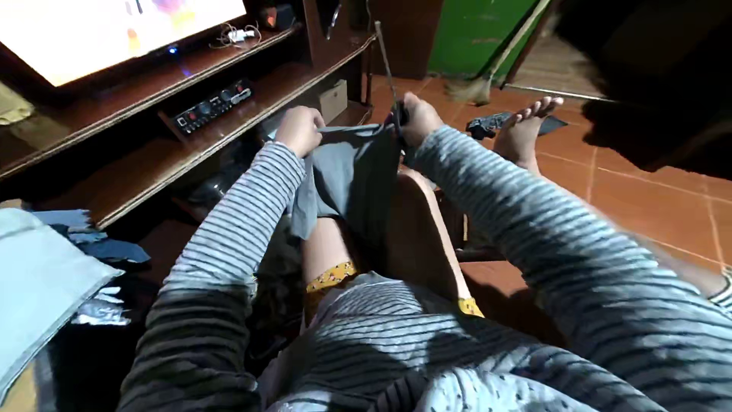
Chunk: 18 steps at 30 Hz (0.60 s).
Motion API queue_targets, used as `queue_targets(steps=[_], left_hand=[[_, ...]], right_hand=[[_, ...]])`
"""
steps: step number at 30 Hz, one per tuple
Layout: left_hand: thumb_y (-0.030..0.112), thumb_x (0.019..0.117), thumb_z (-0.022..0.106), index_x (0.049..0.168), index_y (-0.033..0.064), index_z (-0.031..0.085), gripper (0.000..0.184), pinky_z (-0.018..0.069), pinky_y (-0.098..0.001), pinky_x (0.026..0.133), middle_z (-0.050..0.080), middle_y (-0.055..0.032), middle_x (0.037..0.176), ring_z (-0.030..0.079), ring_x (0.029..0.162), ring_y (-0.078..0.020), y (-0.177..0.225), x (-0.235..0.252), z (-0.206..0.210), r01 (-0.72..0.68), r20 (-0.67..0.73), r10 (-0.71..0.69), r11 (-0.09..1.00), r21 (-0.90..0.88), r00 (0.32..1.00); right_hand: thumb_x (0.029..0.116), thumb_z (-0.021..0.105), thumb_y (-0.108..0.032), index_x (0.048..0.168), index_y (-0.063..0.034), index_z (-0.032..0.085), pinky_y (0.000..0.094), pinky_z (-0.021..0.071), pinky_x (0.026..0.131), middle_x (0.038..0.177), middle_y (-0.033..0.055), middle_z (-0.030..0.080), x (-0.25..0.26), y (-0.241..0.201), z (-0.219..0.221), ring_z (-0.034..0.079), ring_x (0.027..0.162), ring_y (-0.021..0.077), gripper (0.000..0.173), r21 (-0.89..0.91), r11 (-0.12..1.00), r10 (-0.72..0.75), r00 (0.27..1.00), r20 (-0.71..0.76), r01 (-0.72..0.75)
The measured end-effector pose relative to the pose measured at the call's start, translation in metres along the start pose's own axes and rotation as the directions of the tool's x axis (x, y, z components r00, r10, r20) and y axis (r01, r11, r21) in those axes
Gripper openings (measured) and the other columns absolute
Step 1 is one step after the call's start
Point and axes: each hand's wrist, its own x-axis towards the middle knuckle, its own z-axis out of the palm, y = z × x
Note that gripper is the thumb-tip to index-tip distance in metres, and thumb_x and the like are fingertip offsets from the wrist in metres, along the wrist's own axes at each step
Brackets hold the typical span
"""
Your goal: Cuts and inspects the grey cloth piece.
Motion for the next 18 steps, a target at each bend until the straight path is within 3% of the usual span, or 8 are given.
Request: queue_targets(steps=[2, 5, 7, 10, 12, 14, 16, 18], left_hand=[[0.003, 0.0918, 0.064, 0.12, 0.001, 0.071, 0.029, 0.046, -0.0609, 0.104, 0.065, -0.0263, 0.125, 0.06, 0.122, -0.0426, 0.004, 0.021, -0.004, 0.054, -0.043, -0.053, 0.998, 0.019, 0.998], [0.006, 0.0943, 0.06, 0.122, 0.0013, 0.07, 0.03, 0.0458, -0.0602, 0.105, 0.065, -0.0254, 0.128, 0.06, 0.124, -0.041, 0.018, 0.043, -0.022, 0.09, -0.147, -0.096, 0.995, -0.042, 0.985], [0.007, 0.0951, 0.058, 0.122, 0.0008, 0.069, 0.03, 0.0456, -0.0544, 0.106, 0.064, -0.0242, 0.128, 0.06, 0.124, -0.0369, 0.028, 0.043, -0.035, 0.018, -0.234, -0.036, 0.996, -0.082, 0.972], [0.005, 0.0931, 0.055, 0.117, -0.0003, 0.071, 0.028, 0.0471, -0.0447, 0.103, 0.065, -0.0225, 0.122, 0.062, 0.118, -0.031, 0.034, 0.007, -0.033, -0.25, -0.342, 0.206, 0.964, -0.087, 0.917], [0.005, 0.0929, 0.055, 0.114, -0.0006, 0.072, 0.027, 0.0517, -0.0451, 0.098, 0.068, -0.0214, 0.115, 0.066, 0.11, -0.0303, 0.028, -0.034, -0.009, -0.421, -0.353, 0.368, 0.903, -0.084, 0.86], [0.004, 0.0931, 0.058, 0.107, 0.0007, 0.074, 0.022, 0.056, -0.0441, 0.09, 0.071, -0.0179, 0.105, 0.069, 0.1, -0.0276, 0.019, -0.082, 0.036, -0.517, -0.32, 0.458, 0.846, -0.13, 0.829], [0.003, 0.0919, 0.059, 0.103, 0.0021, 0.076, 0.021, 0.0569, -0.0456, 0.09, 0.073, -0.015, 0.104, 0.07, 0.099, -0.0269, 0.007, -0.125, 0.087, -0.528, -0.223, 0.485, 0.823, -0.211, 0.845], [0.001, 0.0899, 0.058, 0.1, 0.0031, 0.077, 0.021, 0.0571, -0.043, 0.09, 0.073, -0.0129, 0.103, 0.07, 0.099, -0.024, -0.004, -0.15, 0.129, -0.499, -0.147, 0.477, 0.817, -0.29, 0.867]], right_hand=[[0.0821, 0.075, 0.0, 0.144, -0.0064, 0.049, 0.0696, 0.0471, 0.095, 0.122, 0.0295, 0.065, 0.017, -0.009, -0.018, 0.062, 0.115, 0.0507, 0.067, -0.183, 0.983, 0.018, 0.996, -0.084, -0.034], [0.081, 0.072, 0.003, 0.147, -0.0088, 0.046, 0.0679, 0.0474, 0.096, 0.124, 0.0296, 0.065, 0.04, -0.015, -0.049, 0.061, 0.117, 0.051, 0.072, -0.228, 0.972, 0.0, 0.973, -0.23, -0.054], [0.0814, 0.07, 0.003, 0.148, -0.0086, 0.045, 0.0594, 0.0482, 0.102, 0.13, 0.0251, 0.064, 0.046, -0.019, -0.069, 0.062, 0.122, 0.0433, 0.073, -0.193, 0.98, -0.013, 0.95, -0.312, -0.05], [0.0828, 0.072, -0.003, 0.145, -0.0079, 0.046, 0.0516, 0.051, 0.102, 0.13, 0.019, 0.064, 0.019, -0.007, -0.088, 0.065, 0.118, 0.033, 0.067, -0.131, 0.991, -0.065, 0.933, -0.354, 0.019], [0.0867, 0.073, -0.013, 0.143, -0.0036, 0.045, 0.0508, 0.0559, 0.093, 0.12, 0.0188, 0.067, -0.022, 0.025, -0.088, 0.069, 0.105, 0.0306, 0.063, -0.118, 0.983, -0.176, 0.925, -0.337, 0.144], [0.0814, 0.077, -0.015, 0.14, 0.0006, 0.044, 0.0482, 0.059, 0.085, 0.111, 0.0166, 0.067, -0.078, 0.066, -0.074, 0.07, 0.095, 0.0265, 0.069, -0.039, 0.972, -0.233, 0.933, -0.276, 0.231], [0.0738, 0.082, -0.02, 0.135, 0.0035, 0.045, 0.0433, 0.0584, 0.088, 0.108, 0.0144, 0.069, -0.14, 0.103, -0.051, 0.069, 0.096, 0.0212, 0.076, 0.062, 0.972, -0.209, 0.953, -0.219, 0.228], [0.0732, 0.082, -0.019, 0.127, 0.0039, 0.051, 0.0357, 0.058, 0.084, 0.099, 0.0091, 0.069, -0.192, 0.123, -0.032, 0.068, 0.089, 0.0136, 0.067, 0.132, 0.976, -0.14, 0.964, -0.226, 0.172]])
